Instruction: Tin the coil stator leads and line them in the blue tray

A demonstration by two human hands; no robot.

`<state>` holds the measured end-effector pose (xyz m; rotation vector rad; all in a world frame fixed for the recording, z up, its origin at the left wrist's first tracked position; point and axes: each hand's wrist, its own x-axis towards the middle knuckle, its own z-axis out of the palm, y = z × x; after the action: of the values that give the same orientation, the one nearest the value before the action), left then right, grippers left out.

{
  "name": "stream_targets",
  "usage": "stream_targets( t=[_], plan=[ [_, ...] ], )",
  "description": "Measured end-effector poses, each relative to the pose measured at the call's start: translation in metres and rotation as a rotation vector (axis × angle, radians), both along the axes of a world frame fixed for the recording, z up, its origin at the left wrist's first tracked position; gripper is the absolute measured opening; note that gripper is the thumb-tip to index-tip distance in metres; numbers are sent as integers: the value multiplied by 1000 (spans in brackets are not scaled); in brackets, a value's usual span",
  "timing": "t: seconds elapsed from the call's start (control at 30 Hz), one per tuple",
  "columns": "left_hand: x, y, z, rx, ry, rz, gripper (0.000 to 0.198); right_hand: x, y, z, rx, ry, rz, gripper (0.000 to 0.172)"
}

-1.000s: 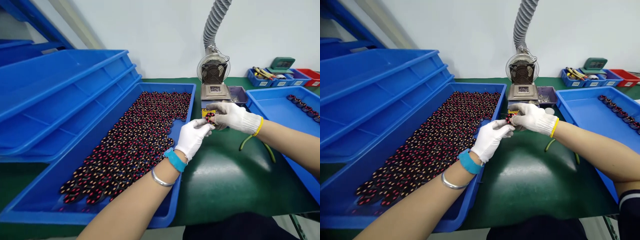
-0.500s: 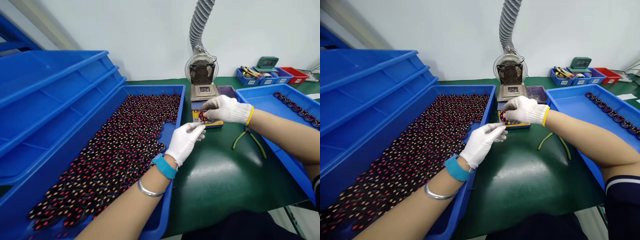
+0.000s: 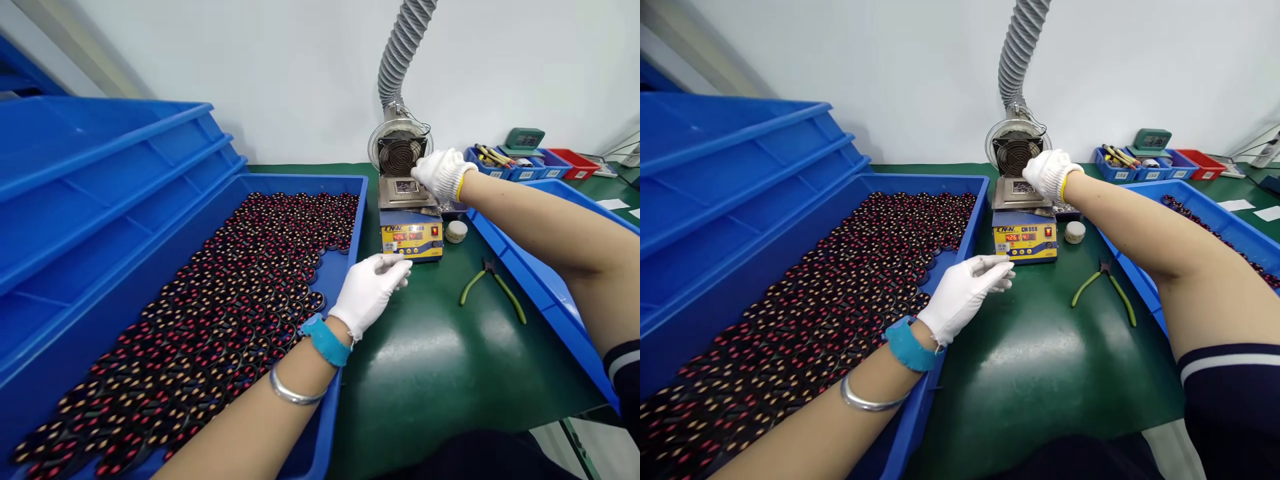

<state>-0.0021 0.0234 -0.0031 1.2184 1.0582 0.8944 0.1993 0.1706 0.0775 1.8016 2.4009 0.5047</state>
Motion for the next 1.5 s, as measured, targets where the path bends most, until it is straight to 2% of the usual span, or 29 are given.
stream_targets(
  t=[0.13, 0.27, 0.43, 0.63, 0.73, 0.87, 0.97, 1.07, 1.2, 1.37, 1.5],
  plan=[
    [0, 0, -2, -7, 9, -10, 39, -7, -4, 0, -34, -7, -15, 29],
    [0, 0, -1, -1, 26, -20, 39, -1, 1, 1, 11, -9, -18, 32],
    [0, -2, 0, -5, 41, -24, 39, 20, 5, 10, 95, 264, -88, 32],
    [-1, -2, 0, -10, 52, -29, 40, 38, -8, 19, 58, 447, -97, 38],
    [-1, -1, 0, 8, 55, -29, 41, 38, -12, 12, 4, 756, -144, 37],
    [-1, 0, 0, 29, 42, -18, 40, 32, -11, -4, -195, 1423, -197, 32],
    [-1, 1, -1, 29, 25, -14, 40, 27, -7, -14, -256, 1609, -267, 17],
    [-1, 1, -1, 32, 20, -14, 41, 24, -4, -16, -203, 1539, -329, 13],
    [-1, 1, 0, 34, 34, -17, 41, 21, -3, -12, -78, 1284, -380, 17],
    [-2, 1, 0, 49, 74, -28, 40, 16, 1, -12, 4, 991, -383, 22],
    [-3, 1, -3, 85, 104, -45, 41, 13, 5, -19, 27, 854, -337, 24]
  ],
)
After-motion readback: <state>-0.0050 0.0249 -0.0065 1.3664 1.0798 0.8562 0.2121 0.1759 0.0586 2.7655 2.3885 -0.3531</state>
